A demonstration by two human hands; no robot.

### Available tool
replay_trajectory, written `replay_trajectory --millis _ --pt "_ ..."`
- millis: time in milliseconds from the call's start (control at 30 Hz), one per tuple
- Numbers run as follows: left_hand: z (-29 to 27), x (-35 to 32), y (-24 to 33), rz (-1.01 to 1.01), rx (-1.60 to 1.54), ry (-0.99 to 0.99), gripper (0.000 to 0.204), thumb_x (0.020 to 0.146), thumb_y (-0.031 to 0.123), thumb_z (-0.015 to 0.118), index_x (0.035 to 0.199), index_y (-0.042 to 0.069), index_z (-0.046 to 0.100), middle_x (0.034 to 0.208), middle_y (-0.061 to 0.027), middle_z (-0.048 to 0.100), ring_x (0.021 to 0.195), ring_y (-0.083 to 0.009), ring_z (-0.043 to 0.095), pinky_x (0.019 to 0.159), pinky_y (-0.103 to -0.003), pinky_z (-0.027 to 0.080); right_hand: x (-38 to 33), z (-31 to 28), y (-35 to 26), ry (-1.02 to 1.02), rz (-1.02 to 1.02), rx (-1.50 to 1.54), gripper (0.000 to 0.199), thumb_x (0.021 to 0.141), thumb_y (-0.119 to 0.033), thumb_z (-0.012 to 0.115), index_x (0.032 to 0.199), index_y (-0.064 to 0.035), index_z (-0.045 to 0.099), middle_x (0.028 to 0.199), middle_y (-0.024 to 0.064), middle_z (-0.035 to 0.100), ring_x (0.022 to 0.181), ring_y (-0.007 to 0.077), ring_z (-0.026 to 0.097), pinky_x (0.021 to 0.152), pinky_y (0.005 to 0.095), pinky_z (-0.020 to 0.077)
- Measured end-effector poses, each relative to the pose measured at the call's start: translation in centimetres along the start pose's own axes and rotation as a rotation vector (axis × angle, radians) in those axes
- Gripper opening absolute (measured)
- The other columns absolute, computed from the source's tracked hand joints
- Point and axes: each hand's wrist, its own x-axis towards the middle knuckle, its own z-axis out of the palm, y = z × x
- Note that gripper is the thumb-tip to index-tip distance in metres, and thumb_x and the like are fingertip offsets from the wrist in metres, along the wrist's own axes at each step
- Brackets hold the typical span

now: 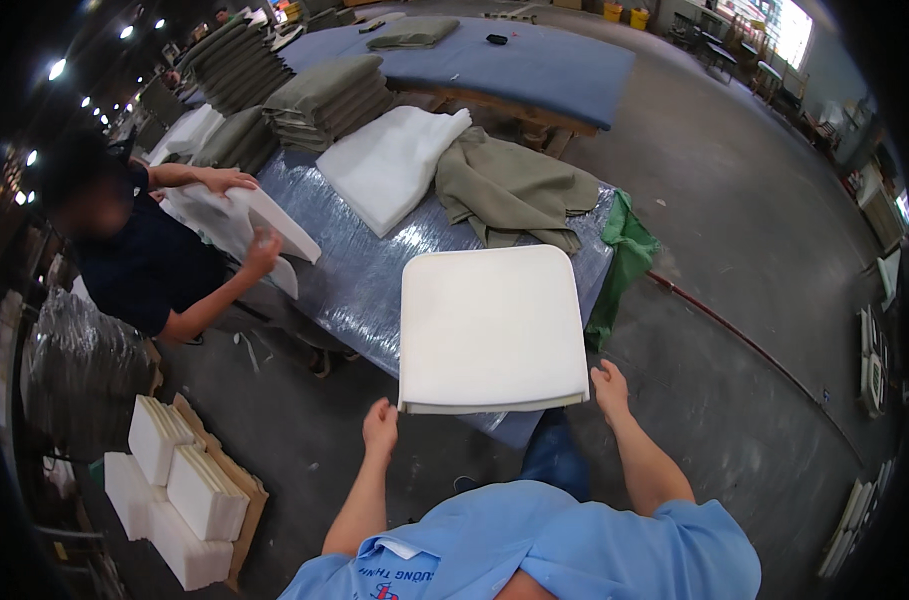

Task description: The person inserts white foam pads into green fabric covers, folds and smooths the covers, and stacks the finished cushions. The person also handles cardboard and additional foam pads on the worktable.

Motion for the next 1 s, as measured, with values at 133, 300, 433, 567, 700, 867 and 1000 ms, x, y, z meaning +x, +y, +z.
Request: replay_trajectory --millis 133,300,433,567,700,867,1000 --pt "4.3 7.1 5.2 -0.036 0.108 0.088 0.050 0.100 0.040 0.065 0.135 0.005 0.066 0.120 -0.0161 0.073 0.111 -0.0289 0.070 0.098 -0.039 0.052 9.3 3.0 -4.8 -0.085 -0.050 0.016 0.055 0.103 -0.040 0.063 0.144 -0.0042 0.059 0.116 0.0127 0.074 0.108 0.0231 0.069 0.097 0.0355 0.0510" --pt "8.5 7.9 8.0 -0.232 0.403 0.132 0.055 0.101 0.050 0.056 0.135 0.007 0.064 0.126 -0.0221 0.070 0.120 -0.0399 0.065 0.105 -0.047 0.048 15.8 7.4 -8.3 -0.297 -0.006 0.015 0.046 0.104 -0.038 0.062 0.133 -0.0034 0.064 0.126 0.0153 0.071 0.117 0.0269 0.066 0.100 0.0387 0.0486" --pt "11.9 3.4 8.1 -0.272 0.212 0.209 0.050 0.099 0.044 0.063 0.133 0.007 0.064 0.126 -0.0225 0.070 0.121 -0.0407 0.065 0.105 -0.047 0.048 20.3 7.0 -10.5 -0.290 -0.232 -0.003 0.043 0.103 -0.034 0.062 0.133 -0.0033 0.062 0.123 0.0182 0.070 0.115 0.0315 0.066 0.100 0.0422 0.0485" --pt "15.6 1.1 8.1 -0.406 0.099 0.261 0.057 0.097 0.036 0.065 0.142 0.003 0.055 0.136 -0.0254 0.063 0.128 -0.0419 0.059 0.110 -0.047 0.045 22.9 7.2 -11.8 -0.335 -0.296 -0.254 0.044 0.104 -0.033 0.060 0.135 -0.0014 0.058 0.124 0.0201 0.069 0.116 0.0335 0.066 0.101 0.0426 0.0482" --pt "17.4 3.1 9.9 -0.096 0.441 0.428 0.071 0.094 0.030 0.068 0.154 0.001 0.042 0.156 -0.0297 0.042 0.144 -0.0454 0.041 0.120 -0.051 0.033 23.4 7.1 -12.2 -0.357 -0.268 -0.229 0.047 0.105 -0.037 0.058 0.135 -0.0001 0.056 0.126 0.0235 0.068 0.119 0.0391 0.064 0.102 0.0449 0.0475" --pt "22.7 10.7 13.4 0.284 0.544 0.267 0.070 0.097 0.031 0.065 0.159 0.010 0.041 0.168 -0.0229 0.026 0.155 -0.0493 0.019 0.124 -0.066 0.014 24.7 6.7 -13.0 -0.410 -0.270 -0.444 0.047 0.103 -0.035 0.061 0.136 -0.0004 0.057 0.128 0.0234 0.067 0.121 0.0367 0.064 0.102 0.0440 0.0480" --pt "28.1 13.6 15.9 0.265 0.690 0.132 0.068 0.101 0.042 0.054 0.163 0.018 0.037 0.172 -0.0157 0.021 0.158 -0.0463 0.011 0.126 -0.064 0.005 26.2 6.1 -15.5 -0.493 -0.317 -0.551 0.041 0.098 -0.027 0.068 0.130 -0.0001 0.062 0.122 0.0228 0.069 0.114 0.0320 0.066 0.096 0.0407 0.0512"
